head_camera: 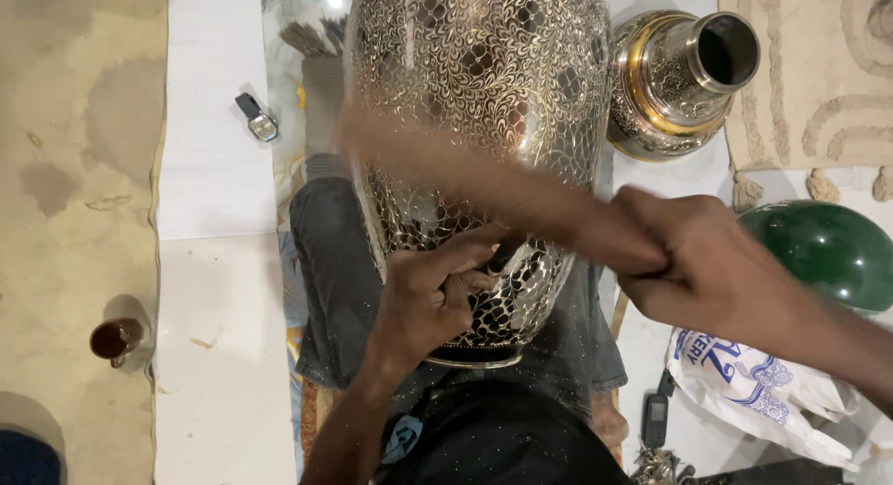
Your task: The person sits on the floor with a large engraved brass vase between their legs. They hold a small chisel against the vase surface and strike it with a wooden mallet, working the decorative pattern across the vase, occasionally repositioning the chisel and rotating their grip on the work.
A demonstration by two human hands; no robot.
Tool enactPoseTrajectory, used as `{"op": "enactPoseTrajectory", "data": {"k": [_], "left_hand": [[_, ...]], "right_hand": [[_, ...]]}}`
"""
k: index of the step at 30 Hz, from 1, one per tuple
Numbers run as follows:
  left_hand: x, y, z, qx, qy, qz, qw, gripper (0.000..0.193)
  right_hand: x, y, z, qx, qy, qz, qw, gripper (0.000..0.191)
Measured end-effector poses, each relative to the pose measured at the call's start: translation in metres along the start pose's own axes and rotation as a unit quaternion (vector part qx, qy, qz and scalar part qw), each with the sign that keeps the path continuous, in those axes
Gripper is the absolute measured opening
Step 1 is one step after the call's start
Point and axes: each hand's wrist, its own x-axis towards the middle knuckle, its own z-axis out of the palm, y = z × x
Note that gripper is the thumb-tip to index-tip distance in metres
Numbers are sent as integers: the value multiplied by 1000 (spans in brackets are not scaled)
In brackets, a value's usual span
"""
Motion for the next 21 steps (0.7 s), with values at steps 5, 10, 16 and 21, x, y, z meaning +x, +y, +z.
{"op": "enactPoseTrajectory", "data": {"k": [5,10,16,21], "left_hand": [[-1,-5,0,-24,12,25,999,51],[-1,-11,2,4,0,-8,1000,44],[0,-6,-4,-45,-22,0,999,54],[5,2,-7,-24,-23,3,999,57]], "right_hand": [[2,6,4,110,76,34,990,19],[-3,9,2,-14,13,3,1000,31],[-9,-1,9,-65,96,-77,990,29],[-11,-1,10,15,94,47,994,29]]}}
